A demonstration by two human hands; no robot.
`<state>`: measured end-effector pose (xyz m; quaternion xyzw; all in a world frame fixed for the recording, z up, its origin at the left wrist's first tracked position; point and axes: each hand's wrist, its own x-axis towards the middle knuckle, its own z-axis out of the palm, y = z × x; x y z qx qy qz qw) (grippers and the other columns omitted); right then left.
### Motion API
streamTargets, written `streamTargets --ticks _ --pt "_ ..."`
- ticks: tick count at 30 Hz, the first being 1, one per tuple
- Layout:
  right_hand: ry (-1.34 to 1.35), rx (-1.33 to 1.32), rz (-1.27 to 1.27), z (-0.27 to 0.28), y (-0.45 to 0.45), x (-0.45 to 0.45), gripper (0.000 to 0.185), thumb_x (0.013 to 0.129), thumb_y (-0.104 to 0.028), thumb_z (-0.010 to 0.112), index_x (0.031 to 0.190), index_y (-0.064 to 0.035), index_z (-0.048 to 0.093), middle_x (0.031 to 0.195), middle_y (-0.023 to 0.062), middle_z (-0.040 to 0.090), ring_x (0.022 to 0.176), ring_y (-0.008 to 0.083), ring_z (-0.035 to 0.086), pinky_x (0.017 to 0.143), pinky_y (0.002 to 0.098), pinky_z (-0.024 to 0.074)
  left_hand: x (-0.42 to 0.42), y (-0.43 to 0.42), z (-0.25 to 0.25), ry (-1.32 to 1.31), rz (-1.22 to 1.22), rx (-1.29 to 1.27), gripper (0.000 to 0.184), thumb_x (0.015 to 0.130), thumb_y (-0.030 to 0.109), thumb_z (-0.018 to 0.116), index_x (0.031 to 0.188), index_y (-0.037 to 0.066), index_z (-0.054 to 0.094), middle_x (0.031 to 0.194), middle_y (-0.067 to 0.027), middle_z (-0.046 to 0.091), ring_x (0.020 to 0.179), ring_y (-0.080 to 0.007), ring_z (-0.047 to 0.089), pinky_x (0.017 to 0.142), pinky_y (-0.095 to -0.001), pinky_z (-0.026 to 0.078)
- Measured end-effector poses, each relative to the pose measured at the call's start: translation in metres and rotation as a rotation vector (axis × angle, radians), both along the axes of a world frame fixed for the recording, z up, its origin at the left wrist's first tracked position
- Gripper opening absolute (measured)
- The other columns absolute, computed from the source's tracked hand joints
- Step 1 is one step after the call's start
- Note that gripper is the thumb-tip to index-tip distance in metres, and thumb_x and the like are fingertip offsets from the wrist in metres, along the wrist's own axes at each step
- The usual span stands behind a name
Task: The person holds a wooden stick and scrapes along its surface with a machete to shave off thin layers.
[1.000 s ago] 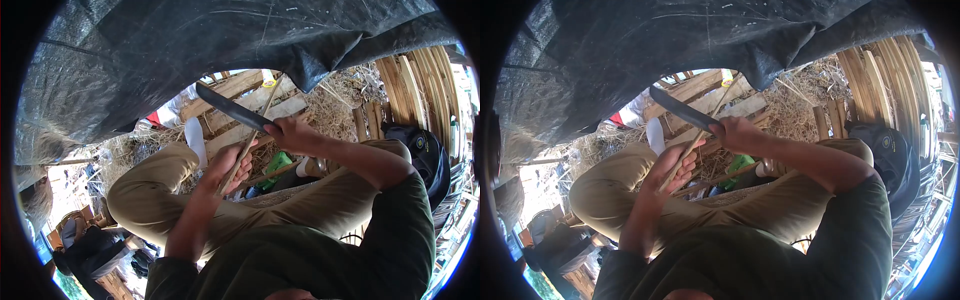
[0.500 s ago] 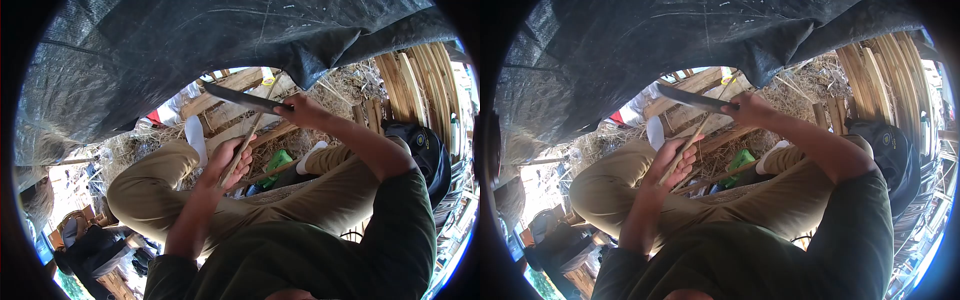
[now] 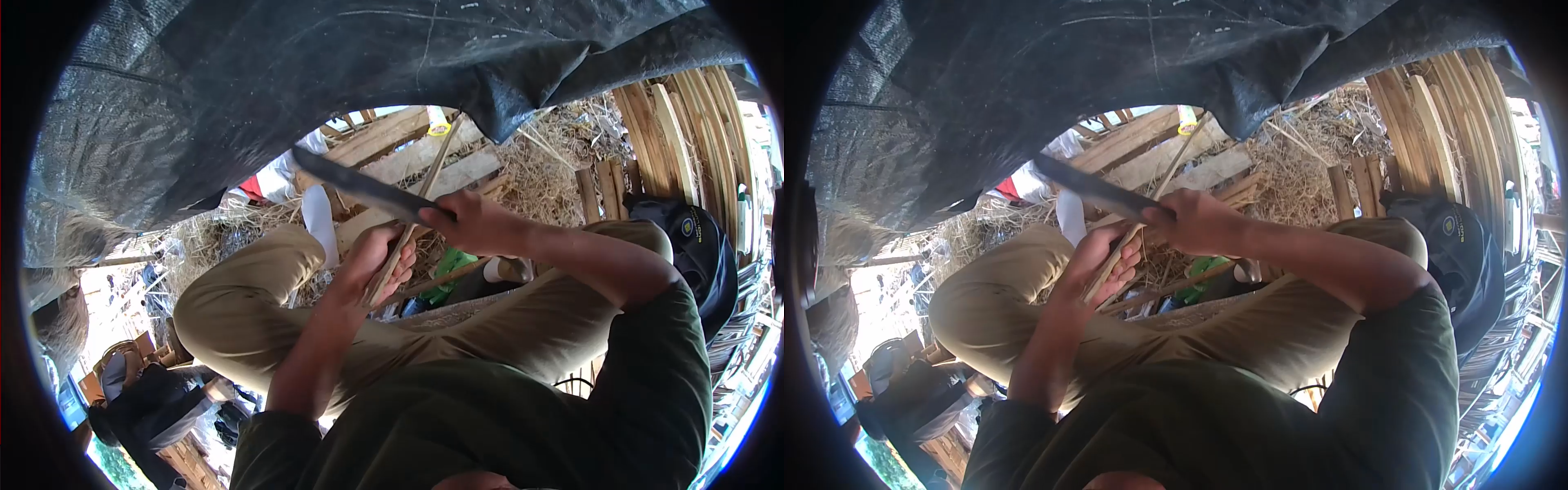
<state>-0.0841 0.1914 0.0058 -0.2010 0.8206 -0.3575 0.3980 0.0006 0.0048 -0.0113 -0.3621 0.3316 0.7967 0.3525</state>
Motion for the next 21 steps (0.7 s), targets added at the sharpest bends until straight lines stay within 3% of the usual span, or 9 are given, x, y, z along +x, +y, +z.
streamTargets --ticks 1,7,10,13,15,18,19,21 --pt "0.139 -0.065 0.046 -0.014 0.002 0.002 0.047 0.1 -0.041 0.05 0.092 0.0023 0.066 0.07 0.0202 0.064 0.062 0.0282 0.066 0.058 0.0441 0.0487 -0.001 0.002 -0.002 -0.015 -0.009 -0.014 0.041 0.1 0.018 0.042 0.136 -0.002 0.042 0.062 0.0037 0.045 0.042 -0.0053 0.039 0.038 -0.0209 0.031" --pt "0.03 0.269 -0.127 -0.02 0.017 -0.033 0.044 0.099 -0.038 0.052 0.094 0.0027 0.066 0.073 0.0229 0.065 0.068 0.0359 0.067 0.064 0.0461 0.0491 -0.002 0.003 0.005 0.056 0.021 -0.021 0.038 0.1 0.019 0.042 0.133 -0.001 0.047 0.061 0.0037 0.045 0.043 -0.0052 0.037 0.04 -0.0208 0.03" --pt "0.244 0.015 -0.054 -0.024 0.012 -0.001 0.045 0.1 -0.04 0.049 0.094 0.0017 0.067 0.072 0.0221 0.065 0.068 0.0343 0.068 0.064 0.047 0.0492 -0.003 0.002 0.008 0.07 -0.062 -0.066 0.039 0.1 0.018 0.042 0.135 0.0 0.045 0.062 0.0037 0.045 0.043 -0.0051 0.036 0.04 -0.0208 0.03" --pt "0.354 0.028 0.119 -0.03 0.021 -0.009 0.048 0.1 -0.042 0.047 0.093 0.0008 0.067 0.069 0.02 0.064 0.065 0.0313 0.067 0.063 0.0471 0.0491 0.001 0.0 0.003 0.057 0.014 0.042 0.037 0.1 0.017 0.039 0.134 0.002 0.044 0.062 0.001 0.046 0.044 -0.007 0.04 0.039 -0.0213 0.031" --pt "0.084 0.223 0.035 -0.035 0.022 -0.038 0.049 0.103 -0.043 0.04 0.095 -0.0007 0.064 0.068 0.016 0.063 0.066 0.0231 0.067 0.055 0.0391 0.0517 0.004 -0.009 -0.005 0.048 0.076 0.169 0.041 0.1 0.017 0.038 0.138 0.0 0.039 0.062 0.0014 0.045 0.044 -0.0061 0.04 0.038 -0.0205 0.032" --pt "-0.018 0.379 -0.191 -0.043 0.02 -0.048 0.05 0.103 -0.043 0.04 0.098 0.0004 0.064 0.068 0.0151 0.063 0.06 0.0228 0.065 0.053 0.0402 0.0518 0.008 -0.015 -0.006 0.036 0.154 0.317 0.046 0.101 0.015 0.036 0.142 -0.004 0.032 0.063 0.0015 0.045 0.045 -0.005 0.04 0.038 -0.0198 0.033" --pt "0.104 0.236 -0.058 -0.044 0.017 -0.041 0.052 0.103 -0.044 0.04 0.102 0.003 0.062 0.067 0.0142 0.062 0.056 0.0221 0.063 0.054 0.0404 0.0525 0.006 -0.017 -0.004 0.031 0.177 0.359 0.047 0.101 0.014 0.035 0.143 -0.005 0.03 0.063 0.0016 0.045 0.045 -0.0047 0.041 0.038 -0.0196 0.034" --pt "-0.049 0.24 -0.131 -0.021 0.01 -0.039 0.053 0.102 -0.044 0.04 0.103 0.0038 0.062 0.066 0.0135 0.062 0.055 0.0224 0.064 0.055 0.0399 0.0532 0.009 -0.023 0.008 0.049 0.243 0.481 0.047 0.101 0.013 0.035 0.143 -0.006 0.028 0.065 0.0014 0.045 0.045 -0.005 0.04 0.039 -0.0192 0.035"
